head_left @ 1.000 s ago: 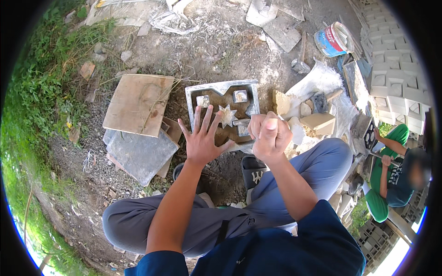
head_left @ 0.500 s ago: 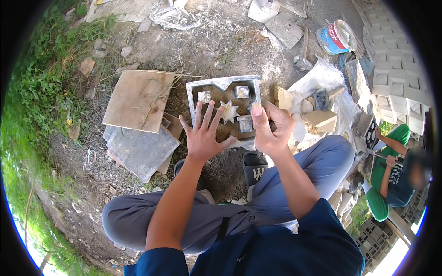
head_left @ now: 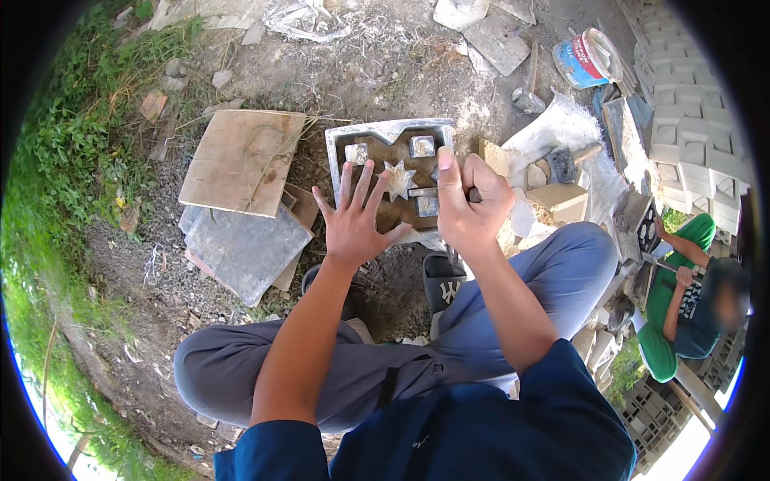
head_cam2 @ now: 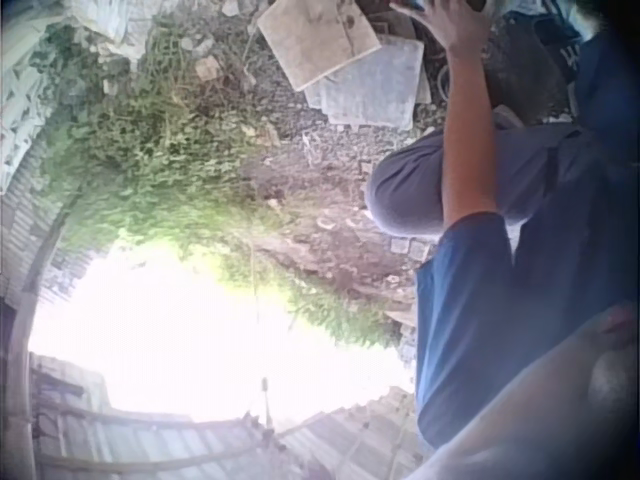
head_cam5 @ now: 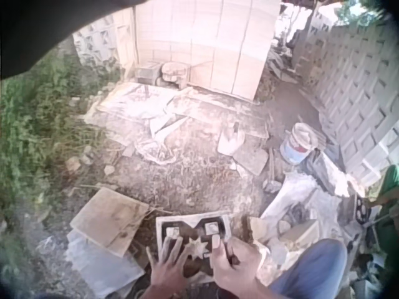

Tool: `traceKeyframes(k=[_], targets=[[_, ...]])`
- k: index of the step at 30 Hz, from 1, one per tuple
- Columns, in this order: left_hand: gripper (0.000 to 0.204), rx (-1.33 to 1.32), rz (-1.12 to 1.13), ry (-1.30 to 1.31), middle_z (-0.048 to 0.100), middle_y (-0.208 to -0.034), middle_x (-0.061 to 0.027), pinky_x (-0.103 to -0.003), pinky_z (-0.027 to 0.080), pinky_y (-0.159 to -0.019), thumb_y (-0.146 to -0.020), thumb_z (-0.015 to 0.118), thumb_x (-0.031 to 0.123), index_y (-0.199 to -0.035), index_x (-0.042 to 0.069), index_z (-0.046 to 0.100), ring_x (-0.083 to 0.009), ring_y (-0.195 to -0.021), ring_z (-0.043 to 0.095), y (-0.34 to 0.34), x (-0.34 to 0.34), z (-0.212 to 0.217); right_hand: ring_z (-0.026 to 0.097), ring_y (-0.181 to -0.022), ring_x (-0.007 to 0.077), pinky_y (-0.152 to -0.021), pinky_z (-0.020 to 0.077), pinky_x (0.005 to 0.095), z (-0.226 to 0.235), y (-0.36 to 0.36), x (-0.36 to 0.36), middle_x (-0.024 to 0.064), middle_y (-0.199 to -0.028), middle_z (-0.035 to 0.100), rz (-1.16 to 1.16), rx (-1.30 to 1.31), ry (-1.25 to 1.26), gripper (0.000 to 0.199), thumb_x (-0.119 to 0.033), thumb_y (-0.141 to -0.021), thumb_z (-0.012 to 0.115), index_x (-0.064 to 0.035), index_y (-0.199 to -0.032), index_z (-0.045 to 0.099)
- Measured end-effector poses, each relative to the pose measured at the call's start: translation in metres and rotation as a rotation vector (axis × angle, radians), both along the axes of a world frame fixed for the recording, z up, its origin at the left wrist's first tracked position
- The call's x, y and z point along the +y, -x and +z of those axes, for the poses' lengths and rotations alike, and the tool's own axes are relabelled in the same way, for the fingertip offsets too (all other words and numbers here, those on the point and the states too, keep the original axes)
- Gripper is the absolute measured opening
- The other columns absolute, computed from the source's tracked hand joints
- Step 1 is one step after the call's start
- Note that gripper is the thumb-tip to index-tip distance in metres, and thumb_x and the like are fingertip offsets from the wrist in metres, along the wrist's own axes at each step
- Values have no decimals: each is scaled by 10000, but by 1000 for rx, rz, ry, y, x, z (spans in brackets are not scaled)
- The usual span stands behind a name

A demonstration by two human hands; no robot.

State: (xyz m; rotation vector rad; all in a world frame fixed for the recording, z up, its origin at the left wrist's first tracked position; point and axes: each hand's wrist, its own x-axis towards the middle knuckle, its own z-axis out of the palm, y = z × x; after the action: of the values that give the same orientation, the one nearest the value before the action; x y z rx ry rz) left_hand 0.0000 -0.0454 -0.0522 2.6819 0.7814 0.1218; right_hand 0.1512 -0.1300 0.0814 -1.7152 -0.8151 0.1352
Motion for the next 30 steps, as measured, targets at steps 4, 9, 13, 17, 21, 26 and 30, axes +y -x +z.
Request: traceKeyframes(k=[4,9,13,17,21,26,30], targets=[[1032,6,7,50,237,-1742,-6,-867,119,-1127,-765,783,683,-1628,283,382,-303,-1630,115,5,1,1,298,-507,24,-445,201,294,4,4,-7,-49,-518,349,-14,96,-212,537,-120,-1007,725,-68,-597,381],[1049,-6,10,14,239,-1741,-5,-865,109,-1132,-755,781,694,-1631,289,373,-300,-1632,102,10,4,1,307,-483,22,-427,216,283,-7,7,0,-31,-484,373,-35,-15,-61,531,-33,-993,712,-52,-578,381],[1067,41,-3,55,211,-1752,-3,-843,109,-1150,-741,794,690,-1637,303,364,-303,-1634,96,8,-5,4,285,-505,23,-437,203,284,5,15,-10,-44,-505,342,27,71,-454,535,-64,-1003,712,-60,-588,373],[1052,12,7,27,232,-1742,-2,-868,111,-1128,-756,776,704,-1632,283,376,-308,-1630,113,9,2,2,370,-461,21,-420,259,278,-5,5,-2,-1,-476,450,30,-63,2,498,-15,-984,714,-44,-587,415],[1054,-19,2,22,228,-1744,-3,-866,110,-1130,-753,773,706,-1634,288,373,-311,-1630,114,4,-4,3,359,-458,60,-437,276,295,-12,2,-8,-4,-498,415,93,-148,-233,444,-18,-988,700,-28,-622,449],[1093,4,9,48,218,-1749,-23,-821,137,-1164,-718,811,700,-1631,285,379,-327,-1631,102,13,0,0,354,-499,59,-457,258,291,-13,-6,3,-22,-555,406,53,334,-241,514,-177,-1069,627,-77,-613,410],[980,-199,-48,137,307,-1714,-72,-696,214,-1220,-823,751,644,-1621,194,403,-377,-1615,154,17,11,-9,321,-481,84,-454,253,277,30,-28,-25,6,-575,430,317,470,-521,517,-306,-1125,487,-83,-660,450]])
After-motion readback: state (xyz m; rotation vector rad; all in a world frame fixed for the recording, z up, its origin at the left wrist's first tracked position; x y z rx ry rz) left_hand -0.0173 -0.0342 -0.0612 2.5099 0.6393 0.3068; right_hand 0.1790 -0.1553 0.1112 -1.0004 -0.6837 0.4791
